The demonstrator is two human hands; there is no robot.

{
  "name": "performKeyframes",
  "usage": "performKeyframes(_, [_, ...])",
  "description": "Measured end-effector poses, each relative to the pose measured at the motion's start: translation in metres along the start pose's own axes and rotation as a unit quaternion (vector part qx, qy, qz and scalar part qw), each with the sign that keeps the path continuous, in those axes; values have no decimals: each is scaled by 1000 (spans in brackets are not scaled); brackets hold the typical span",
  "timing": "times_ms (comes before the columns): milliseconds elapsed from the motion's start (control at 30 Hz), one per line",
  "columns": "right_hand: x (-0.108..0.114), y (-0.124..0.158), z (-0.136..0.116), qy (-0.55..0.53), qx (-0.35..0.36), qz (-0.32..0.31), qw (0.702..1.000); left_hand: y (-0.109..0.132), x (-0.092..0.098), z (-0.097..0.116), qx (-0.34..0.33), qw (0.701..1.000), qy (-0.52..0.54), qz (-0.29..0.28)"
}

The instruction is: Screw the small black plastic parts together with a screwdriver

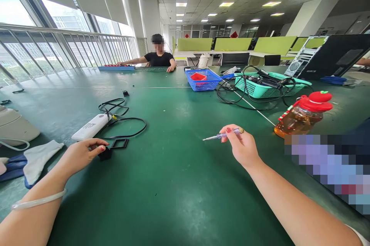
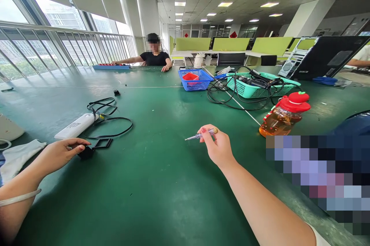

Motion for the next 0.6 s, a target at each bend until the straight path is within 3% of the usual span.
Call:
performKeyframes(267, [0,0,-2,5,1,2,1000,8,4,15,-17,1000,-21,-7])
performKeyframes(600, [2,-1,-3,1,0,4,1000,19,7,20,29,984,-173,-13])
Point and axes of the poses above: each hand's wrist, its own y-axis away from the middle knuckle, its own x-axis out of the back of the hand, z = x × y, the point moved 9 cm from there along -y, towards the middle knuckle, and after that the axes turned 9 degrees about x, right-handed, at the moved point
